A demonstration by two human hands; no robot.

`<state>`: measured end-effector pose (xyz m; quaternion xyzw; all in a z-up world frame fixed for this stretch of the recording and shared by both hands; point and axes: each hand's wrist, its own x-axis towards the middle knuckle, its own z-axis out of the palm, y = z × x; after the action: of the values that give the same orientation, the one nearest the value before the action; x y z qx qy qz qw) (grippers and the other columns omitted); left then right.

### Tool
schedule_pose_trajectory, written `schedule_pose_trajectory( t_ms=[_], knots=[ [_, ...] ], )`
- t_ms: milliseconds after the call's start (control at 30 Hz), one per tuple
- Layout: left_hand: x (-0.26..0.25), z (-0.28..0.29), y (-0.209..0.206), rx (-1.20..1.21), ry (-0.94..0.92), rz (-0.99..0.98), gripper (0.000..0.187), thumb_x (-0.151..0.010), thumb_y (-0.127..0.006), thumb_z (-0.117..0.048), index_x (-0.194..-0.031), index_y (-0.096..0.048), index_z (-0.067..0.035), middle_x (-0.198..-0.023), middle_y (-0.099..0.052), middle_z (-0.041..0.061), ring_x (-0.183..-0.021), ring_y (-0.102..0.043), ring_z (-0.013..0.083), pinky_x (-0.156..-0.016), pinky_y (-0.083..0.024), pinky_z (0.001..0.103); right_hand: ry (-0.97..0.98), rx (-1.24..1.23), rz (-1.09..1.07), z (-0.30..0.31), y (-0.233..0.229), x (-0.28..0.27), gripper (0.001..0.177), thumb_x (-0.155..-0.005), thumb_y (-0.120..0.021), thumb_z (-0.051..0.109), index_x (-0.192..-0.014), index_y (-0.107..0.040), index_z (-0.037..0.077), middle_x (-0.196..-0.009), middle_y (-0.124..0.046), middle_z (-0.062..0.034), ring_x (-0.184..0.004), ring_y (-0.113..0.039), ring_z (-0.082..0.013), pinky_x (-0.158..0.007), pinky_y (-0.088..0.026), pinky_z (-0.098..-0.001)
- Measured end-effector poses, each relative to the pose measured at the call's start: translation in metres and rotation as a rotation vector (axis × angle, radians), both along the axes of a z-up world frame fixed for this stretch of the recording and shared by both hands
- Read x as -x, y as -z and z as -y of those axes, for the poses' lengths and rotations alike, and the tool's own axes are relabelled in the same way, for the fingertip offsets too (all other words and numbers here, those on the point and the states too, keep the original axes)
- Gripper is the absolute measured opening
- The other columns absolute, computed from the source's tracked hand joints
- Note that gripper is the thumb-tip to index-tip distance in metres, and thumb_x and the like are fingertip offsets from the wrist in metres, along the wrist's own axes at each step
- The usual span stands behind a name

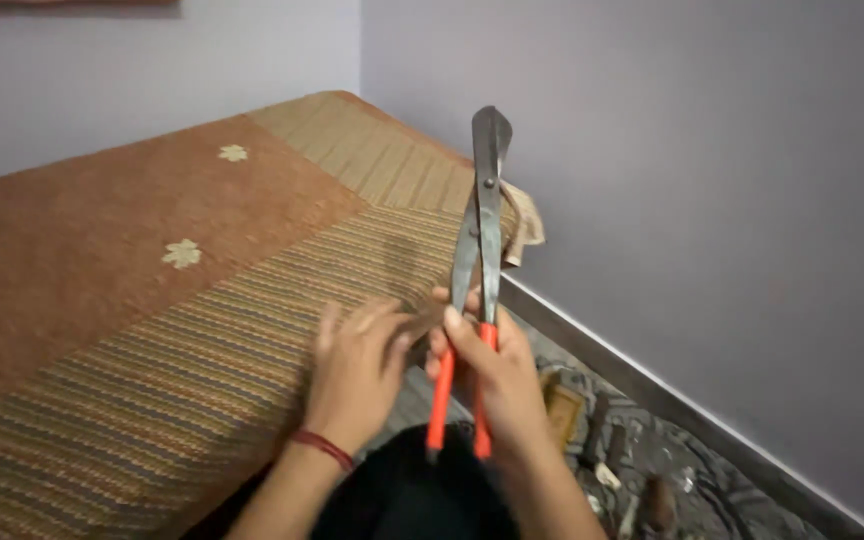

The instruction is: The person sits on the floor and repeatedly picks up tools and packaged metal trays from a cloth, then places them on a nearby table. They handle pliers, a hammer, and several square metal trays, moving them one by one between the floor and the table.

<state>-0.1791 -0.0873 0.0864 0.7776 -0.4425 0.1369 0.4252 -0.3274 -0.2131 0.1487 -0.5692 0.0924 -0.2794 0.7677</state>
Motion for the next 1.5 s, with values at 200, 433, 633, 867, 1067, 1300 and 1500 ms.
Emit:
schedule_pose_trajectory(
  t_ms=[200,433,633,867,1067,1300,1500],
  knots=[
    [0.092,0.055,-0.014,0.528,0.714,-1.101,0.04,-0.126,-0.07,-0.03,-0.152,-0.08,-0.001,-0.13,-0.091,0.013,-0.108,-0.082,0.0177,-0.093,-0.066,0.033,0.097,0.092,-0.174,0.023,0.029,0.094,0.047,-0.116,-0.083,0.023,-0.15,-0.074,-0.007,-0.097,-0.084,-0.0075,-0.077,-0.081,-0.0198,-0.072,-0.066,-0.0347],
    [0.159,0.095,0.006,0.352,0.774,-1.169,0.033,-0.108,-0.089,-0.005,-0.138,-0.08,0.005,-0.118,-0.093,0.014,-0.097,-0.085,0.0147,-0.081,-0.069,0.032,0.183,0.032,-0.336,0.029,0.037,0.197,0.044,-0.113,-0.085,0.016,-0.153,-0.072,0.003,-0.097,-0.083,-0.0077,-0.077,-0.083,-0.0182,-0.07,-0.069,-0.0348],
    [0.223,0.138,0.077,0.282,0.802,-1.261,0.034,-0.106,-0.088,0.001,-0.138,-0.077,0.003,-0.123,-0.094,0.015,-0.107,-0.09,0.0184,-0.091,-0.073,0.034,0.246,-0.154,-0.572,0.044,0.058,0.259,0.04,-0.11,-0.085,0.011,-0.147,-0.071,0.006,-0.096,-0.085,-0.0094,-0.074,-0.086,-0.0213,-0.069,-0.072,-0.0376],
    [0.256,0.138,0.097,-0.196,0.877,-1.0,0.056,-0.102,-0.094,-0.015,-0.153,-0.075,0.001,-0.135,-0.094,0.018,-0.121,-0.092,0.0262,-0.101,-0.073,0.039,0.417,-0.058,-0.646,0.056,0.131,0.321,0.029,-0.111,-0.085,0.011,-0.136,-0.077,-0.001,-0.085,-0.081,-0.0087,-0.061,-0.079,-0.0208,-0.057,-0.066,-0.0365],
    [0.26,0.115,0.059,-0.52,0.662,-0.543,0.048,-0.103,-0.087,-0.032,-0.148,-0.085,-0.014,-0.128,-0.093,0.015,-0.121,-0.089,0.0387,-0.103,-0.069,0.052,0.435,-0.011,-0.834,0.07,0.204,0.37,0.031,-0.107,-0.089,0.011,-0.133,-0.077,-0.001,-0.079,-0.08,-0.0085,-0.06,-0.076,-0.02,-0.054,-0.062,-0.0365],
    [0.254,0.113,0.058,-0.686,0.593,-0.26,0.033,-0.111,-0.082,-0.038,-0.131,-0.084,-0.012,-0.117,-0.09,0.02,-0.117,-0.086,0.0458,-0.107,-0.064,0.062,0.201,0.195,-1.1,0.08,0.272,0.429,0.027,-0.108,-0.092,0.015,-0.126,-0.082,-0.002,-0.084,-0.086,-0.0085,-0.069,-0.082,-0.0161,-0.063,-0.065,-0.0369],
    [0.252,0.112,0.075,-0.756,0.617,-0.133,0.027,-0.112,-0.08,-0.035,-0.126,-0.084,-0.012,-0.116,-0.09,0.018,-0.118,-0.085,0.0435,-0.111,-0.058,0.063,-0.234,0.49,-1.408,0.098,0.282,0.425,0.042,-0.105,-0.084,0.017,-0.147,-0.081,0.014,-0.09,-0.089,-0.0046,-0.075,-0.084,-0.0173,-0.072,-0.069,-0.0393]
  ],
)
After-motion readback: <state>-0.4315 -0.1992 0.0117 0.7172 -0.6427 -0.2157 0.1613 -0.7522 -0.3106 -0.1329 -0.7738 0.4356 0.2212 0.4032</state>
